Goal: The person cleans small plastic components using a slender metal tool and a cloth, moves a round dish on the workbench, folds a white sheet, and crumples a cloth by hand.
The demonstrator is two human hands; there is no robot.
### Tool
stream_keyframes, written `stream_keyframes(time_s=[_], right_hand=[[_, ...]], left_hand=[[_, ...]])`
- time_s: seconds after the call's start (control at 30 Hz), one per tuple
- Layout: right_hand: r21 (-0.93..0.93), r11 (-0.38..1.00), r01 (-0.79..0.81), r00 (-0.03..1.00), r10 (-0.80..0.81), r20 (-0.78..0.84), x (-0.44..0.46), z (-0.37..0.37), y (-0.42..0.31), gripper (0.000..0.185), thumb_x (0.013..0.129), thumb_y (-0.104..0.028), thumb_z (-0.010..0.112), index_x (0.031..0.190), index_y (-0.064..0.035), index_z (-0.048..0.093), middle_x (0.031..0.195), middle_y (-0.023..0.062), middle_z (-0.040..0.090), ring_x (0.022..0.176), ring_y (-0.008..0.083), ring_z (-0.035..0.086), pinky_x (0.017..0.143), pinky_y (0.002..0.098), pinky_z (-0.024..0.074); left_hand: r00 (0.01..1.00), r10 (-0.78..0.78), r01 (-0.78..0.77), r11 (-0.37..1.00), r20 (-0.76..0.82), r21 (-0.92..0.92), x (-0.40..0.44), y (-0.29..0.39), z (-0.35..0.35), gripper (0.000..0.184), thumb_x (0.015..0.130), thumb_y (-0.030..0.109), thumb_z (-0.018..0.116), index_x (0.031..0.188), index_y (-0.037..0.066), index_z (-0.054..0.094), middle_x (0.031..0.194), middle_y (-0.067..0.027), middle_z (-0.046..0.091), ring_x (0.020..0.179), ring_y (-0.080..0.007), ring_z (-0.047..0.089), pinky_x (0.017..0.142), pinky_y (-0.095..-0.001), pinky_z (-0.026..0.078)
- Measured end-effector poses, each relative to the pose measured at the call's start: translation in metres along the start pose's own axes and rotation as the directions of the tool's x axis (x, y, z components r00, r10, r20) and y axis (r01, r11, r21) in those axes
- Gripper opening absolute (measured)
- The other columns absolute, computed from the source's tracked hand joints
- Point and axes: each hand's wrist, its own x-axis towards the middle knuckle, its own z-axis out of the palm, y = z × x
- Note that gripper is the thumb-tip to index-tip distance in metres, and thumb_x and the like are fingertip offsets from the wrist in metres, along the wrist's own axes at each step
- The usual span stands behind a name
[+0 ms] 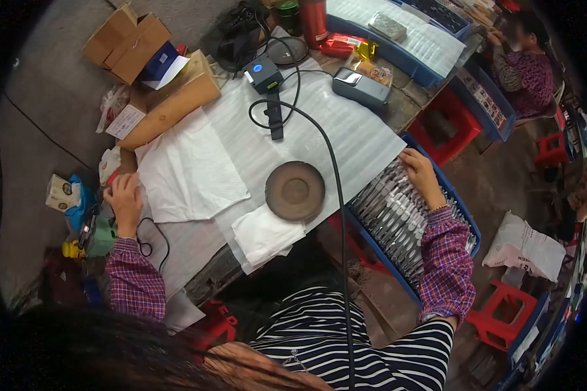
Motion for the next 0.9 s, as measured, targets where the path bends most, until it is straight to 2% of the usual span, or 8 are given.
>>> stream_keyframes(time_s=[0.2, 0.4, 0.5, 0.57, 0.63, 0.7, 0.77, 0.9], right_hand=[[-0.042, 0.998, 0.049, 0.999, -0.049, 0.0, 0.001, 0.006, 0.012, 0.019, 0.077, 0.004, 0.053, 0.095, 0.0028, 0.059, 0.1, 0.0171, 0.06, 0.093, 0.0357, 0.058, 0.078, 0.0337, 0.0473], [-0.02, 1.0, 0.015, 1.0, -0.014, 0.022, 0.002, -0.002, 0.001, 0.023, 0.075, 0.003, 0.056, 0.097, 0.0031, 0.059, 0.102, 0.0168, 0.06, 0.095, 0.0352, 0.058, 0.079, 0.0338, 0.0469], [0.048, 0.999, -0.024, 1.0, 0.025, -0.007, 0.001, -0.009, -0.012, 0.029, 0.075, 0.0, 0.059, 0.104, 0.0024, 0.059, 0.105, 0.0168, 0.06, 0.097, 0.0329, 0.058, 0.082, 0.0328, 0.0461], [0.184, 0.982, -0.033, 0.998, 0.044, -0.053, -0.004, -0.014, -0.028, 0.03, 0.078, -0.003, 0.061, 0.108, 0.0012, 0.059, 0.108, 0.0153, 0.061, 0.096, 0.0273, 0.06, 0.08, 0.0301, 0.0461], [0.359, 0.925, -0.124, 0.991, 0.137, -0.01, -0.006, -0.027, -0.072, 0.028, 0.08, -0.004, 0.06, 0.108, 0.001, 0.06, 0.107, 0.0136, 0.062, 0.095, 0.0243, 0.06, 0.079, 0.0285, 0.046], [0.347, 0.933, -0.094, 0.996, 0.088, 0.033, -0.013, -0.034, -0.102, 0.027, 0.082, -0.001, 0.057, 0.109, 0.0012, 0.061, 0.105, 0.0126, 0.063, 0.096, 0.0217, 0.06, 0.081, 0.0276, 0.0449], [0.344, 0.937, -0.062, 0.998, 0.05, 0.046, -0.02, -0.033, -0.127, 0.025, 0.083, 0.001, 0.056, 0.107, 0.0012, 0.062, 0.103, 0.0131, 0.064, 0.099, 0.0219, 0.06, 0.085, 0.0286, 0.0445], [0.444, 0.885, -0.141, 0.99, 0.114, 0.085, -0.039, -0.022, -0.157, 0.019, 0.083, -0.002, 0.058, 0.101, 0.0005, 0.064, 0.096, 0.0119, 0.066, 0.09, 0.0207, 0.062, 0.079, 0.0282, 0.0467]], left_hand=[[0.996, 0.031, 0.015, 0.877, 0.087, -0.48, -0.003, 0.062, -0.023, 0.039, 0.072, 0.009, 0.064, 0.111, 0.016, 0.061, 0.107, -0.0043, 0.059, 0.106, -0.0218, 0.052, 0.089, -0.0414, 0.03], [0.976, 0.213, -0.108, 0.64, 0.04, -0.76, 0.004, 0.131, -0.054, 0.039, 0.07, 0.007, 0.066, 0.109, 0.012, 0.063, 0.106, -0.0091, 0.061, 0.102, -0.0263, 0.055, 0.088, -0.0376, 0.038], [0.949, 0.302, -0.034, 0.391, 0.093, -0.92, 0.004, 0.162, -0.07, 0.036, 0.073, 0.009, 0.067, 0.109, 0.009, 0.063, 0.104, -0.0131, 0.061, 0.098, -0.031, 0.056, 0.083, -0.0373, 0.044], [0.94, 0.317, 0.003, 0.37, 0.129, -0.929, -0.008, 0.183, -0.077, 0.037, 0.074, 0.012, 0.068, 0.11, 0.009, 0.062, 0.105, -0.0137, 0.061, 0.098, -0.0317, 0.056, 0.085, -0.0373, 0.044], [0.915, 0.384, -0.025, 0.367, 0.127, -0.93, -0.018, 0.2, -0.087, 0.042, 0.073, 0.015, 0.071, 0.113, 0.008, 0.061, 0.109, -0.0151, 0.059, 0.101, -0.0318, 0.056, 0.086, -0.0373, 0.045], [0.912, 0.387, -0.009, 0.353, 0.138, -0.935, -0.028, 0.214, -0.084, 0.046, 0.072, 0.016, 0.073, 0.115, 0.008, 0.06, 0.111, -0.0146, 0.058, 0.102, -0.0317, 0.054, 0.087, -0.0372, 0.044], [0.951, 0.302, -0.103, 0.505, 0.064, -0.857, -0.031, 0.23, -0.089, 0.045, 0.07, 0.012, 0.072, 0.113, 0.008, 0.06, 0.11, -0.0133, 0.057, 0.1, -0.0305, 0.054, 0.085, -0.0365, 0.044], [0.943, 0.312, -0.116, 0.642, 0.119, -0.758, -0.042, 0.249, -0.077, 0.045, 0.068, 0.011, 0.072, 0.111, 0.007, 0.059, 0.108, -0.0109, 0.056, 0.098, -0.0291, 0.053, 0.082, -0.0359, 0.044]])
